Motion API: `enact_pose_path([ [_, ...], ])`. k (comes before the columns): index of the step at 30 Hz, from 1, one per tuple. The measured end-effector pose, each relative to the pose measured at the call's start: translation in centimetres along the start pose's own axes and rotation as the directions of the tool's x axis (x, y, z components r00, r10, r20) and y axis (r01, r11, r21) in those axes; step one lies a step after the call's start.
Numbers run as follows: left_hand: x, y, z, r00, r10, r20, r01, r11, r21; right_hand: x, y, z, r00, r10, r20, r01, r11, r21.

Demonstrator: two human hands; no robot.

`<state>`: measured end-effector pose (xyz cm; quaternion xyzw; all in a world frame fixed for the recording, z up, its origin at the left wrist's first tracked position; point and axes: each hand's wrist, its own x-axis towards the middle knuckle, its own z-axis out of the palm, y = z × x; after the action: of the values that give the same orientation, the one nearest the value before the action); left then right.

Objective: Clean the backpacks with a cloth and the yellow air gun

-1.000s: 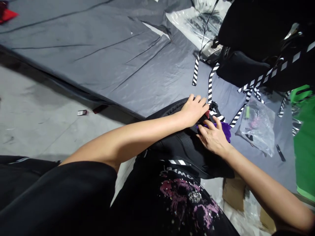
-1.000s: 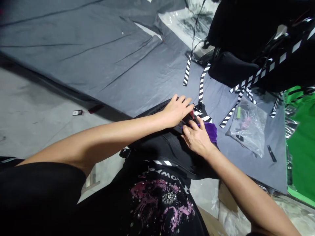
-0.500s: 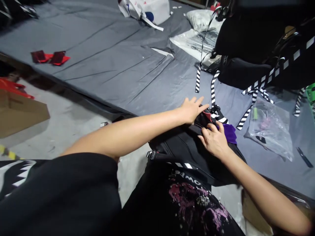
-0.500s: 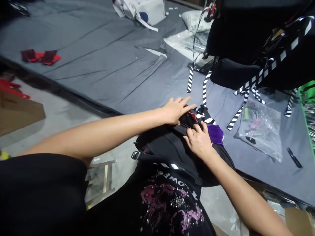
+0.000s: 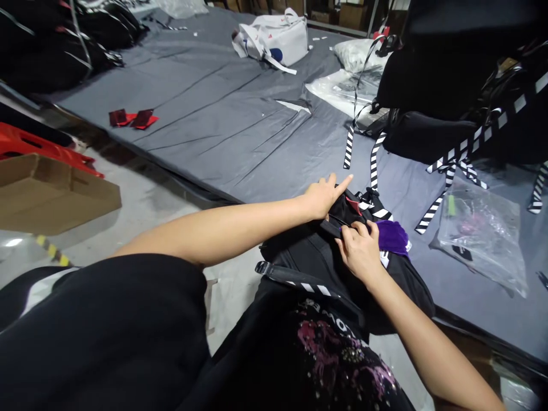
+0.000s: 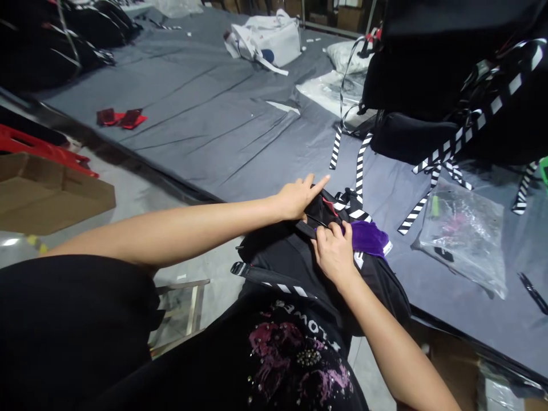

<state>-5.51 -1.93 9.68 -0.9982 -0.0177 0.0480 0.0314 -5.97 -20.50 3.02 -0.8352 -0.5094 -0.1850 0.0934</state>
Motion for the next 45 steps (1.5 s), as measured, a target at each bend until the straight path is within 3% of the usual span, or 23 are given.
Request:
enact_pose_path([
  [10, -0.4, -0.8, 0.4, 0.989, 0.141, -0.042, -0.14, 0.99, 0.008, -0.2, 0.2, 0.4, 0.999, 0.007, -0.047, -0.007, 1.0, 0.004],
  [15, -1.4, -0.9, 0.1, 0.991, 0.123, -0.059, -0.126, 0.991, -0.042, -0.2, 0.7, 0.1, 0.999, -0.007, -0.049, 0.009, 0.999, 0.039],
  [21, -1.6, -1.0, -0.6, 0.999, 0.027, 0.038, -0.024, 0.997, -0.08, -0.5, 1.4, -0.3, 0.997, -0.018, -0.07, 0.027, 0.991, 0.128],
  [27, -0.7, -1.2, -1.4, 0.987, 0.073, 0.142, -0.063, 0.995, -0.077, 0.1, 1.8, -1.5, 0.998, -0.051, 0.037, 0.043, 0.979, 0.201],
  [31, -0.3, -1.9, -1.0, 0.986, 0.103, 0.133, -0.089, 0.99, -0.11, 2.2, 1.6, -1.8, 0.981, -0.154, 0.115, 0.131, 0.974, 0.186],
  [36, -0.6, -2.8, 0.5, 0.996, 0.082, 0.017, -0.077, 0.977, -0.2, 5.3, 1.5, -1.0, 0.929, -0.322, 0.18, 0.3, 0.944, 0.14],
  [40, -0.8, -3.0, 1.2, 0.999, 0.03, -0.019, -0.034, 0.968, -0.25, 5.6, 2.4, -0.8, 0.89, -0.406, 0.206, 0.402, 0.914, 0.063],
  [45, -0.4, -3.1, 1.1, 0.999, 0.042, 0.018, -0.036, 0.969, -0.246, 5.7, 2.7, -0.8, 0.882, -0.43, 0.194, 0.433, 0.901, 0.031],
])
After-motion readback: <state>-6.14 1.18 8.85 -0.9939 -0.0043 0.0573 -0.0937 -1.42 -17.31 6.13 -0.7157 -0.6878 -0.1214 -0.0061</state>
